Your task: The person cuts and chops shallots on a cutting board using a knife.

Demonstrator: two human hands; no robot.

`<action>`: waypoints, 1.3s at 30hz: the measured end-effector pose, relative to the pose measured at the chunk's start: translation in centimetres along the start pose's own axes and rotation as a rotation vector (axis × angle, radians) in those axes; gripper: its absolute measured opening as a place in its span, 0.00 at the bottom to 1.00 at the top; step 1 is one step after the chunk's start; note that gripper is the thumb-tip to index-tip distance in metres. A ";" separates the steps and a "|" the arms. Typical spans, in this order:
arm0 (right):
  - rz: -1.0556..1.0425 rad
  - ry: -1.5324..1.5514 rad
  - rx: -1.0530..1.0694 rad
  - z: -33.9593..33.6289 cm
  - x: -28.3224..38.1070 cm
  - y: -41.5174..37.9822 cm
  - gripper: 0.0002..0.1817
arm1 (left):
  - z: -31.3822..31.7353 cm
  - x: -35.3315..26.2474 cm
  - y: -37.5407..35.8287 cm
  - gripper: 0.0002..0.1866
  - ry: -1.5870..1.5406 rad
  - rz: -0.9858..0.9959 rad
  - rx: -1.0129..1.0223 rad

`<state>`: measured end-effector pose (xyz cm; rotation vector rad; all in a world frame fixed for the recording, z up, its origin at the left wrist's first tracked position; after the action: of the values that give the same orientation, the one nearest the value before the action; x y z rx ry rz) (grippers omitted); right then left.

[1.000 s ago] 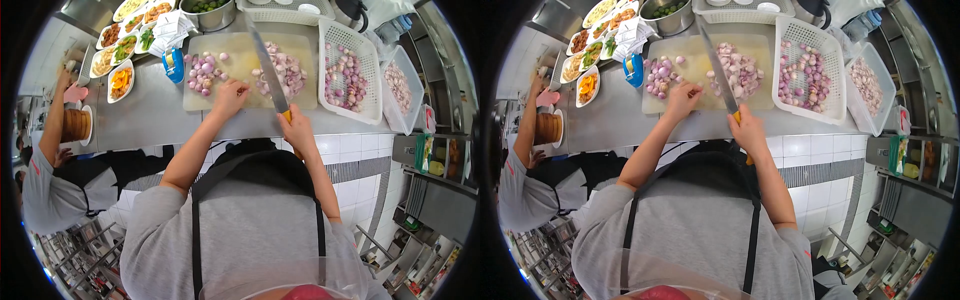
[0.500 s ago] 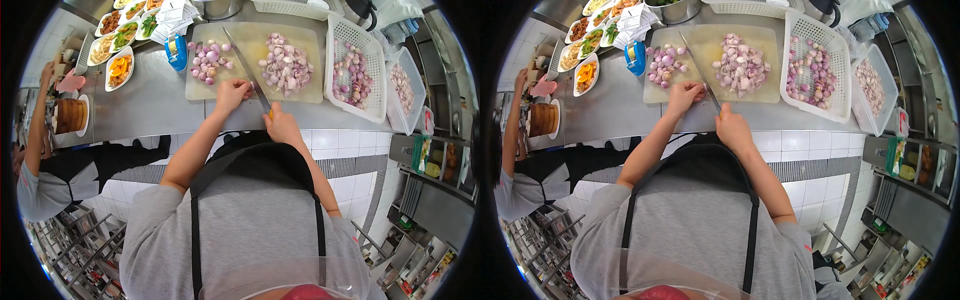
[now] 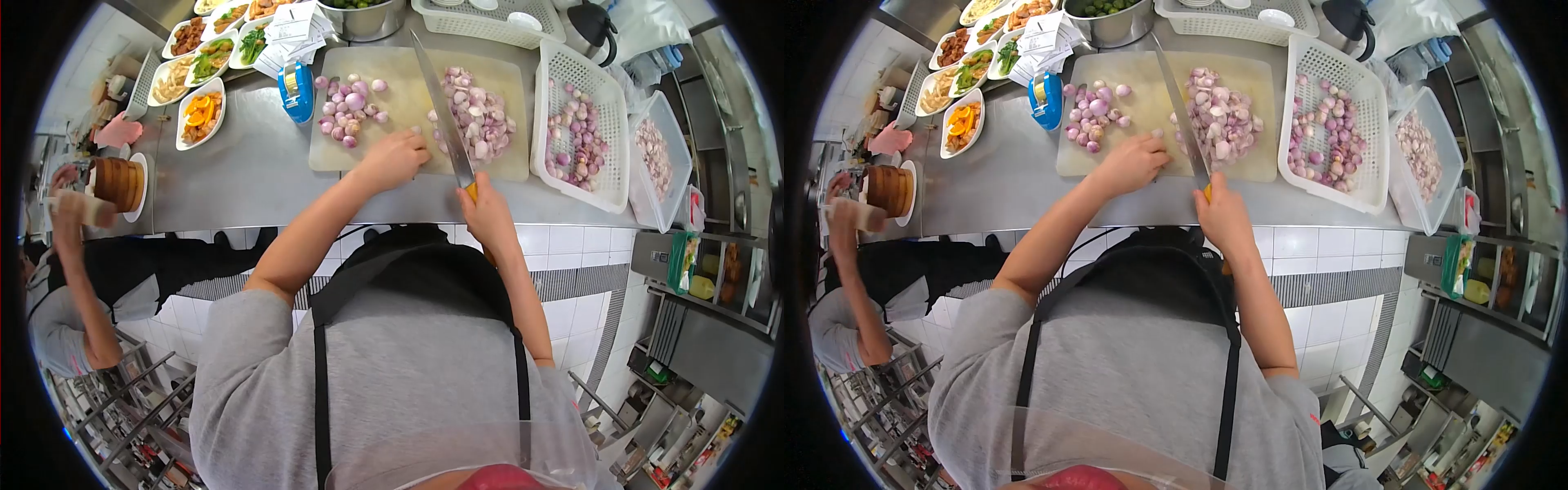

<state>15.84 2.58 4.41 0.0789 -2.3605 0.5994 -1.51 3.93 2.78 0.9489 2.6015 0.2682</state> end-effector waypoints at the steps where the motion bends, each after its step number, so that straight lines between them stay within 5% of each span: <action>1: -0.005 0.002 -0.003 0.2 -0.1 0.0 0.16 | -0.1 -0.2 -0.4 0.13 0.001 -0.024 0.045; 5: -0.047 0.037 0.083 1.7 0.1 0.1 0.15 | -0.7 1.4 -3.1 0.09 -0.170 -0.338 -0.074; 7: -0.025 0.060 0.143 2.3 1.1 -0.4 0.16 | -1.2 3.0 -4.9 0.06 -0.442 -0.672 -0.345; 10: 0.230 0.184 0.292 2.6 1.8 -1.0 0.16 | -1.6 4.1 -5.4 0.07 -0.551 -0.883 -0.450; 13: 0.196 0.195 0.270 2.6 0.0 -0.2 0.17 | -1.5 4.4 -4.9 0.08 -0.524 -0.824 -0.480; 15: -0.019 -0.084 -0.008 0.7 -0.3 0.4 0.16 | -1.3 4.3 -4.5 0.08 -0.521 -0.808 -0.484; 26: -0.109 -0.144 -0.029 2.3 1.7 -0.3 0.16 | 0.6 3.3 -1.6 0.11 -0.456 -0.803 -0.391; 31: -0.105 -0.167 -0.006 2.5 1.5 -0.3 0.16 | 3.0 3.5 -1.5 0.09 -0.943 -0.902 -0.475; 39: -0.088 -0.269 -0.047 2.8 1.4 -0.4 0.15 | 3.8 3.6 -1.3 0.07 -0.957 -0.941 -0.490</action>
<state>13.16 1.11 3.61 0.2551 -2.6135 0.5165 -3.29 5.48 -2.06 -0.3219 1.6776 0.1220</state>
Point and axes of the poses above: each hand's wrist, its own y-axis towards the middle knuckle, its own z-axis out of the palm, x = y × z, the point moved 5 cm from there along y, towards the middle knuckle, and after that the axes turned 10 degrees about z, right-handed, at the moved point
